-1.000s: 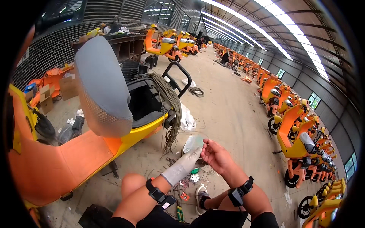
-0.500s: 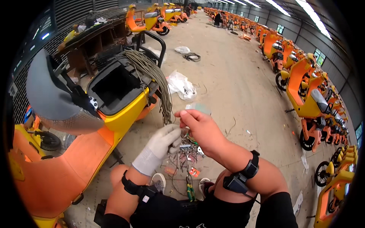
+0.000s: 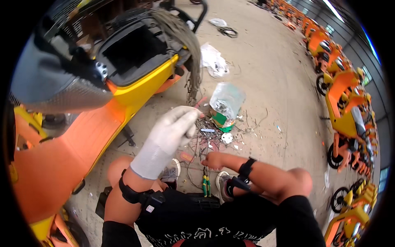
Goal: The person strips insulation from multiple electrical wires using pliers and twists the bare ends together by hand while sitting in a large assembly bay filled with electric scooters.
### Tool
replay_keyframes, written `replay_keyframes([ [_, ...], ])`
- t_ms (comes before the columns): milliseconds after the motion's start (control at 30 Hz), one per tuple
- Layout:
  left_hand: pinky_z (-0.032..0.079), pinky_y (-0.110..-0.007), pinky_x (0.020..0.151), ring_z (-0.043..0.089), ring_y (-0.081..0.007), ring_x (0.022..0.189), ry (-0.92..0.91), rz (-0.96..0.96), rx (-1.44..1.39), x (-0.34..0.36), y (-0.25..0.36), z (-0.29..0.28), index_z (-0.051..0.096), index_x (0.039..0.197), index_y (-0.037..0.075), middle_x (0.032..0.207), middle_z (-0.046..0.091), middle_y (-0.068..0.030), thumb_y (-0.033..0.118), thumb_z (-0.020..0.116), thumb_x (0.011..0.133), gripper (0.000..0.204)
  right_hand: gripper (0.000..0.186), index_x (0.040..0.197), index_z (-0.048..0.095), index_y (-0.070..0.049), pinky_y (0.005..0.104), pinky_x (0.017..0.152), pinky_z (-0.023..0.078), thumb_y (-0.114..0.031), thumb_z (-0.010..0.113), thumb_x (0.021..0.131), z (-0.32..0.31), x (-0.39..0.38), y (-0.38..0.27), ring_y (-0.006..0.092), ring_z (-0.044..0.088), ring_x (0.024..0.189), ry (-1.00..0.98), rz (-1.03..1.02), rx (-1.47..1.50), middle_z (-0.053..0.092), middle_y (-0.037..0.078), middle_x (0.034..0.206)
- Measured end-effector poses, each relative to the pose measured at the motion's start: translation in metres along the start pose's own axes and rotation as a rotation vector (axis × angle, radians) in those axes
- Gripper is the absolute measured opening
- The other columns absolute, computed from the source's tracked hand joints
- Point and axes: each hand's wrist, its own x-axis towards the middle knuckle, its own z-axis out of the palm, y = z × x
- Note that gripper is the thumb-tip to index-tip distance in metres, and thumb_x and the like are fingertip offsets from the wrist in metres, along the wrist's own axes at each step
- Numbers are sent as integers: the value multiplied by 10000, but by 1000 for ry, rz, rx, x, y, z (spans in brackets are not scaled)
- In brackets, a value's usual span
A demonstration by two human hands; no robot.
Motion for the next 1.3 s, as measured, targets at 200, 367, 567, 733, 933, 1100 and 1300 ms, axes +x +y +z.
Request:
replay_keyframes([
  [200, 456, -244, 609, 518, -70, 632, 122, -88, 99, 26, -21, -21, 640, 1070, 0, 711, 581, 6, 271, 549, 998, 295, 457, 881, 640, -3, 386, 583, 465, -437, 524, 967, 140, 91, 45, 230, 594, 629, 40, 271, 299, 588, 79, 680],
  [367, 482, -272, 667, 539, -84, 650, 98, -60, 140, 25, -15, -17, 644, 976, -6, 722, 597, -10, 279, 534, 1001, 307, 410, 822, 613, -17, 376, 541, 444, -396, 541, 961, 174, 110, 46, 218, 567, 582, -42, 237, 299, 565, 72, 653],
  [567, 453, -256, 605, 528, -86, 626, 179, -7, 135, 47, -35, -20, 616, 1058, -3, 760, 623, -25, 251, 509, 1008, 281, 373, 752, 581, -34, 364, 491, 419, -347, 563, 953, 75, 104, 47, 202, 533, 526, -67, 222, 367, 537, 63, 620],
  [733, 421, -243, 524, 501, -81, 564, 99, -8, -25, 102, -40, -28, 616, 1087, 27, 798, 645, -24, 194, 490, 1014, 221, 313, 855, 559, -3, 344, 507, 539, -291, 629, 955, -40, 19, 15, 196, 630, 566, 198, 202, 498, 599, 92, 700],
  [933, 446, -279, 556, 535, -104, 595, -12, 67, 4, 100, -29, -22, 672, 1157, 8, 783, 639, -27, 213, 521, 1008, 295, 383, 1210, 542, 30, 422, 796, 615, -223, 637, 939, -101, -179, -6, 308, 651, 1034, 577, 97, 721, 610, 162, 1099],
  [1100, 362, -220, 515, 453, -57, 579, -116, 40, 34, 93, -47, 0, 666, 1150, 37, 724, 548, 35, 248, 526, 1020, 284, 345, 1186, 554, -2, 551, 930, 545, -218, 638, 931, -73, -305, -36, 404, 538, 1220, 499, -225, 1252, 536, 103, 1241],
  [1300, 340, -216, 506, 419, -58, 561, -42, -104, 101, 68, -23, 9, 640, 1042, 42, 742, 543, 22, 269, 504, 1017, 266, 342, 1190, 510, 19, 648, 1060, 404, -207, 614, 956, -20, -372, -90, 461, 422, 1345, 269, -823, 1529, 450, 175, 1427],
])
